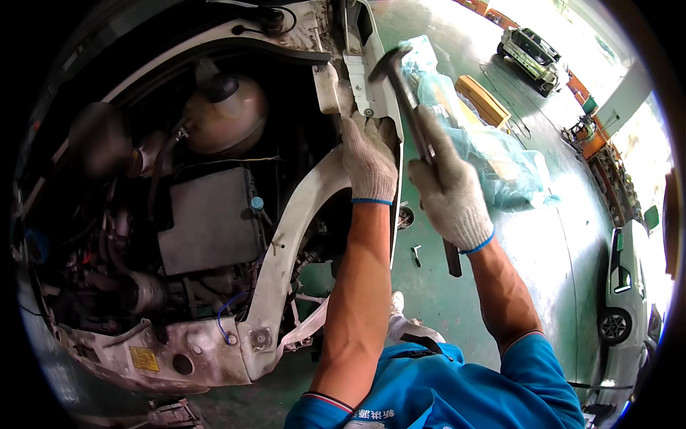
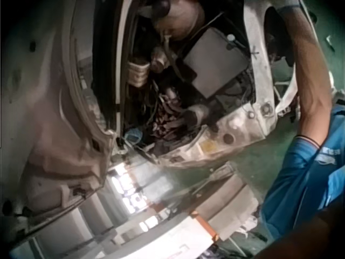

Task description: The person repeatedly attempts to install a car headlight into the front bumper assembly. They use a hammer to tap the metal frame and adjust the headlight position multiple times, removing and reinserting the unit throughout the clip.

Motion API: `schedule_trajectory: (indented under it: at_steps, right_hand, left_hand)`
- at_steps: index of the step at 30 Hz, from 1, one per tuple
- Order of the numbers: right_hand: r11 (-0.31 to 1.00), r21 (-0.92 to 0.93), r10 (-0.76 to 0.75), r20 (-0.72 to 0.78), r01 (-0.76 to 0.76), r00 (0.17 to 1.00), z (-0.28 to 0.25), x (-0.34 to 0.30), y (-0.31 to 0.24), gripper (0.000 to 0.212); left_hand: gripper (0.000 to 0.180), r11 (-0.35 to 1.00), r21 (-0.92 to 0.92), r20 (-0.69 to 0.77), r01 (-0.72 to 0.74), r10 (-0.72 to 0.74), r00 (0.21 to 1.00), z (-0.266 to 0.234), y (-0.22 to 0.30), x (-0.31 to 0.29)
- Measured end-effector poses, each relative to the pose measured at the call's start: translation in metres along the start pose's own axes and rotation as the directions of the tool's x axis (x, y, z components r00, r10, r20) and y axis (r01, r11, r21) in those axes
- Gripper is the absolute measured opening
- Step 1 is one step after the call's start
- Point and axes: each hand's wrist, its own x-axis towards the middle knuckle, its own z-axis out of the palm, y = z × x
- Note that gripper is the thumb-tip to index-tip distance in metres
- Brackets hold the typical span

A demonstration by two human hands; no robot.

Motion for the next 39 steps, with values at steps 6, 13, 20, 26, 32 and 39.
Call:
schedule_trajectory:
  at_steps: [6,13,20,26,32,39]
  right_hand:
    - [0.999,-0.052,-0.005,-0.045,0.003,0.999,0.009,-0.001,0.005,0.067]
    - [1.0,-0.004,0.002,0.009,-0.002,1.0,0.009,0.004,0.008,0.068]
    - [0.999,-0.012,0.035,0.077,-0.034,0.996,0.014,0.0,0.022,0.069]
    - [0.998,-0.051,0.028,0.075,-0.024,0.997,0.011,-0.001,0.029,0.069]
    - [0.998,0.043,-0.046,-0.074,0.05,0.996,0.001,-0.006,0.005,0.067]
    - [0.977,0.14,0.151,0.068,-0.159,0.986,0.005,-0.009,0.029,0.07]
  left_hand:
    - [0.075,1.0,-0.004,-0.064,0.016,-0.016,0.998,0.002,0.004,-0.004]
    - [0.062,0.989,-0.146,0.004,-0.002,0.003,1.0,0.009,-0.001,-0.007]
    - [0.059,0.995,-0.086,0.07,0.056,-0.05,0.996,0.008,0.004,-0.011]
    - [0.06,0.998,-0.068,0.061,-0.006,0.01,0.998,0.001,-0.006,-0.006]
    - [0.06,0.995,-0.075,-0.035,0.065,-0.068,0.997,0.031,0.013,-0.026]
    - [0.046,0.997,-0.066,-0.168,0.026,-0.036,0.985,0.017,0.005,-0.018]
